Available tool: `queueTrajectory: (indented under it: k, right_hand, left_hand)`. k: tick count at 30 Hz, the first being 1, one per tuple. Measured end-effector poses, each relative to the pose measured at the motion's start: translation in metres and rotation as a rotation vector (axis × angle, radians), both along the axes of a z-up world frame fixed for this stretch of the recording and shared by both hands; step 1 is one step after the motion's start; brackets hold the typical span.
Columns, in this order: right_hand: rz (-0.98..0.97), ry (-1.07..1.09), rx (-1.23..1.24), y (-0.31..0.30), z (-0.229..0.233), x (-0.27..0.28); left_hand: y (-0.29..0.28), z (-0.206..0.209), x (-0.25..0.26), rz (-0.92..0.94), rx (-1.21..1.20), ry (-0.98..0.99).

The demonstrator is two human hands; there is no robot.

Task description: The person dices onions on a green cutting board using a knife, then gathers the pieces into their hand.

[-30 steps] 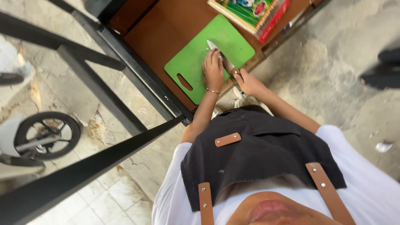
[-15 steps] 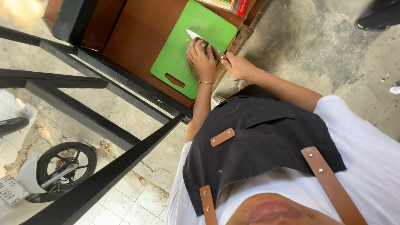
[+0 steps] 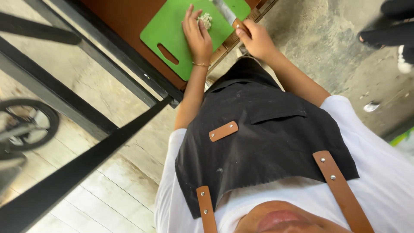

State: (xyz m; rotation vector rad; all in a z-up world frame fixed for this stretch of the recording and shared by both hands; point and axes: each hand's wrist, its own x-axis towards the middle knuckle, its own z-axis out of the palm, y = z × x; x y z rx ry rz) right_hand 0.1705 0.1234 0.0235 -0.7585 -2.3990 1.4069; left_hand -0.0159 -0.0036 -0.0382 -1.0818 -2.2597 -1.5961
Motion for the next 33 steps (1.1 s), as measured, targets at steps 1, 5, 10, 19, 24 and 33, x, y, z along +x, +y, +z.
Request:
queueTrajectory:
  k: [1,5,10,19,24,33]
  right_hand:
    - [0.009,0.03,-0.045,0.009,0.0,-0.002]
    - [0.021,0.048,-0.106,0.041,-0.003,-0.017]
    - [0.222,-0.041,-0.076,0.08,0.013,-0.04]
    - [0.715,0.042,0.257,0.132,0.013,-0.056]
    - [0.902,-0.023,0.267,0.143,0.023,-0.068]
    - [1.038,-0.209,0.13,0.161,0.011,-0.088]
  left_hand:
    - [-0.002,-0.006,-0.002,-0.013,0.122,-0.067]
    - [-0.003,-0.029,-0.009,0.084,0.39,-0.094]
    - [-0.002,-0.025,-0.001,0.264,0.403,-0.162]
    - [-0.003,-0.023,0.041,0.64,0.285,-0.157]
    - [0.007,-0.013,0.126,0.852,0.117,-0.127]
    - [0.015,-0.091,0.197,0.896,1.221,-0.617]
